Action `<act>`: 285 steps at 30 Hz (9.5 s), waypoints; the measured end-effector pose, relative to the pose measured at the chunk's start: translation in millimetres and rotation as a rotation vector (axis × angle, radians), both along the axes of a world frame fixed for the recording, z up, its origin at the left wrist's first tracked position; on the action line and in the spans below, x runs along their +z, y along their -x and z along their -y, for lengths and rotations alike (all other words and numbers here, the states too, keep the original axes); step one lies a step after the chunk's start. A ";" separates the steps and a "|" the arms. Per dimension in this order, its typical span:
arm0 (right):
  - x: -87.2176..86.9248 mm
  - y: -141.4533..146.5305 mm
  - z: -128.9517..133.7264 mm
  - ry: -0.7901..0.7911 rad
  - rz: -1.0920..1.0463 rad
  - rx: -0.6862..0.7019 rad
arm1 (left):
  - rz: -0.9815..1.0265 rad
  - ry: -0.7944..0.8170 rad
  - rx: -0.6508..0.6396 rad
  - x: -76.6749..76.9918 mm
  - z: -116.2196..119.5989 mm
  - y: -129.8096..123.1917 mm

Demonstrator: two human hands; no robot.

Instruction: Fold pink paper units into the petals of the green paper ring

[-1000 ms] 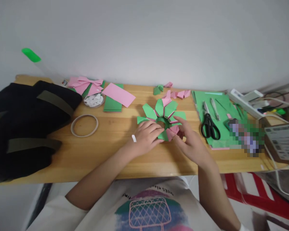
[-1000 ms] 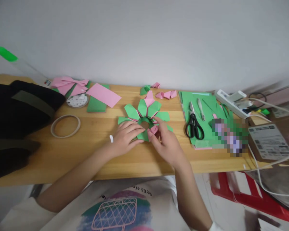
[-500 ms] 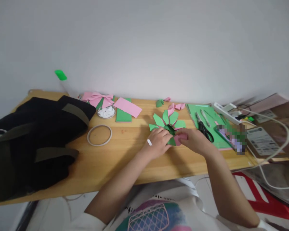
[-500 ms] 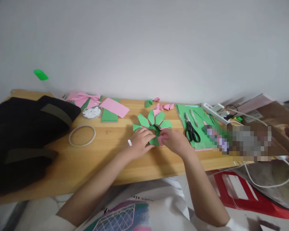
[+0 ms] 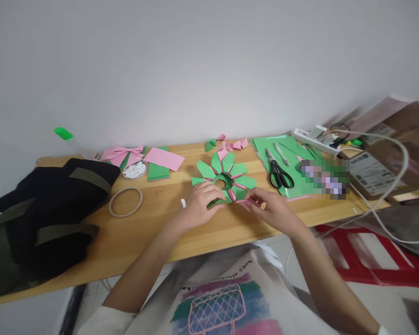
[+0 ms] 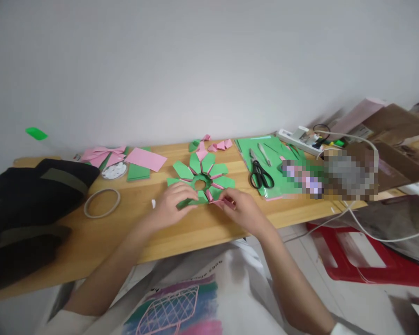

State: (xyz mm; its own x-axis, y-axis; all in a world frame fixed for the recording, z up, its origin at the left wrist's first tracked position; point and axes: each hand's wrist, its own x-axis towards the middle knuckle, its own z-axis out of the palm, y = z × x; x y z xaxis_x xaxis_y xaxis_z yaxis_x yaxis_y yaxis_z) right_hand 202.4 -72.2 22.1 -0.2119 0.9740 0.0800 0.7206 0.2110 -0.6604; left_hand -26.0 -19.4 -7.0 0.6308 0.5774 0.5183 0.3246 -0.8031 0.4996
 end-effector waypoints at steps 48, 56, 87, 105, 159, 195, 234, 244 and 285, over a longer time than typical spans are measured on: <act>-45.2 26.7 36.7 0.658 -1.022 -0.358 | 0.498 1.374 0.372 -2.3 81.9 -31.1; -45.9 27.6 38.9 0.633 -1.007 -0.342 | 0.494 1.372 0.368 -7.8 79.6 -34.9; -6.2 -37.6 -29.7 0.063 -0.405 -0.299 | 0.451 0.924 0.853 3.6 6.9 62.9; -19.2 2.8 4.1 0.535 -0.771 -0.382 | -0.272 -0.002 0.228 22.5 46.3 -31.8; -36.2 25.9 34.2 0.264 -0.902 -0.466 | 0.402 1.119 0.544 -2.3 85.1 -5.4; 21.5 28.3 -23.9 0.165 -0.570 -0.167 | 0.608 0.704 0.554 32.4 20.4 -9.8; 23.3 26.2 -22.1 0.152 -0.516 -0.150 | 0.502 0.691 0.537 37.2 19.5 -5.4; 21.6 26.0 -21.2 0.141 -0.529 -0.124 | 0.492 0.681 0.545 40.1 18.9 -5.8; 17.5 20.7 -18.5 0.131 -0.554 -0.146 | 0.598 0.875 0.492 44.9 22.6 -12.6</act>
State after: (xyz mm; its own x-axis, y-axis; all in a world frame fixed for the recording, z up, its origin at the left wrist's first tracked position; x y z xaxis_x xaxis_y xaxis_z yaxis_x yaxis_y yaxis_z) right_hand 181.7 -53.7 39.5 -0.0362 0.9992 0.0174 0.2758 0.0268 -0.9609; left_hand -13.4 -42.0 37.9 0.0295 0.9988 -0.0389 0.0309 0.0380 0.9988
